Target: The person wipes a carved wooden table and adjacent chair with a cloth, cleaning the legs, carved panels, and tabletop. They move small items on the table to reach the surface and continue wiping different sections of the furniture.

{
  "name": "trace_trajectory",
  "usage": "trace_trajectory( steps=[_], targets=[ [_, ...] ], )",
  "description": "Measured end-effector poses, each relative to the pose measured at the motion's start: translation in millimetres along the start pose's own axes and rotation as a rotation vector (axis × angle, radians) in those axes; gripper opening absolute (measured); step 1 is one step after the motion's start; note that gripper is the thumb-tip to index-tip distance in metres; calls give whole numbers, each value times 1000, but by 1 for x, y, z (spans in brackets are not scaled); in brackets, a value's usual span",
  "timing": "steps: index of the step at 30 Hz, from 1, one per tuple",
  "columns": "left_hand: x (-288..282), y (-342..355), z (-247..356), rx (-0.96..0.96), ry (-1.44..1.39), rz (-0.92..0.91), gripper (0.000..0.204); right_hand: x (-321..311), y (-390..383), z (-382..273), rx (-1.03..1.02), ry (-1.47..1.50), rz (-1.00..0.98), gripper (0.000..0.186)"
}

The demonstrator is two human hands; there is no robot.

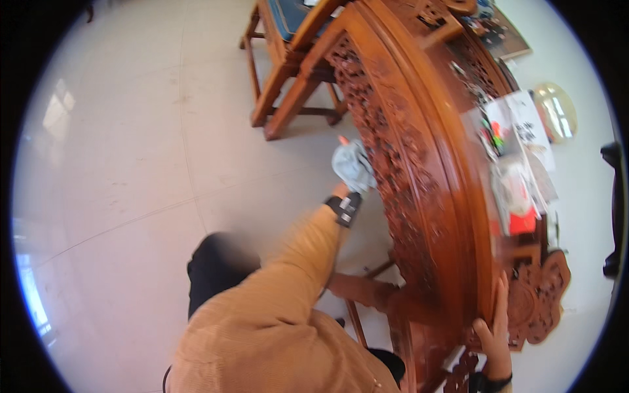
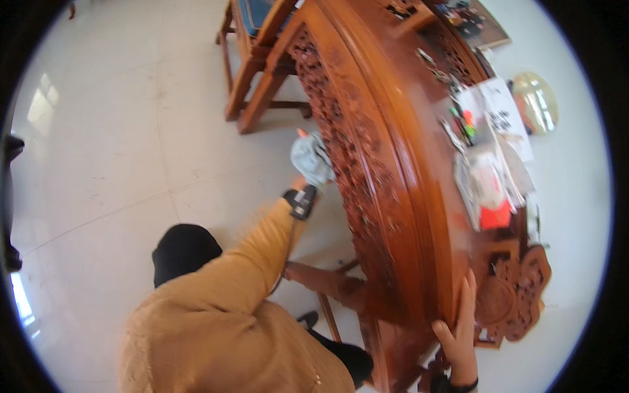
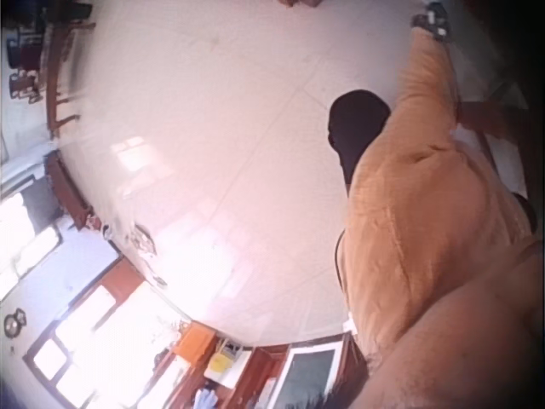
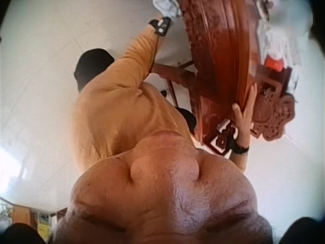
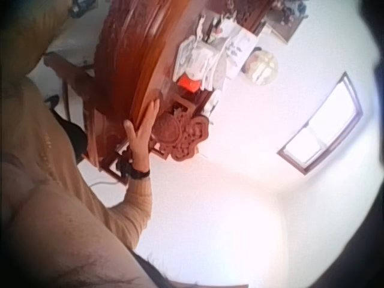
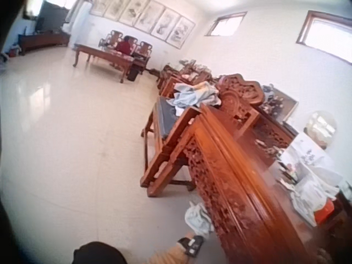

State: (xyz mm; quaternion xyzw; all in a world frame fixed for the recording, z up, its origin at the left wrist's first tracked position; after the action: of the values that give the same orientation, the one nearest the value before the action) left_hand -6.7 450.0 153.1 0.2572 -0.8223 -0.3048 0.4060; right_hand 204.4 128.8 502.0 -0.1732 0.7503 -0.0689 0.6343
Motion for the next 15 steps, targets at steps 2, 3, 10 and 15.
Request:
trace_trajectory(
  steps=[2, 3, 10, 15],
  targets=[
    [-5, 3, -8, -36, 111, 154, 51, -2, 1, -1, -2, 40, -4, 92],
    [-6, 4, -14, -53, 159, 202, 49, -3, 0, -4, -67, 5, 20, 84],
    [-17, 4, -22, -8, 466, 457, 37, -3, 9, -3, -102, -73, 42, 76],
    [-12, -7, -15, 58, 678, 659, 33, -4, 1, 3, -126, -150, 110, 64]
  ],
)
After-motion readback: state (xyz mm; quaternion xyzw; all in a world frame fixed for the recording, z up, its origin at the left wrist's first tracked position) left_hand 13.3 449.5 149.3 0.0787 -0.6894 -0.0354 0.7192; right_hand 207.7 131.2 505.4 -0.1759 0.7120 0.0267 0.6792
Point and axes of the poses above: each hand's wrist, its own y-axis towards the middle knuckle, its own x-axis out of the palm, z = x × y, the point moved 3 cm from there along y, towards the middle knuckle, and after that the axes turned 15 degrees about -z, right-handed, at the moved point
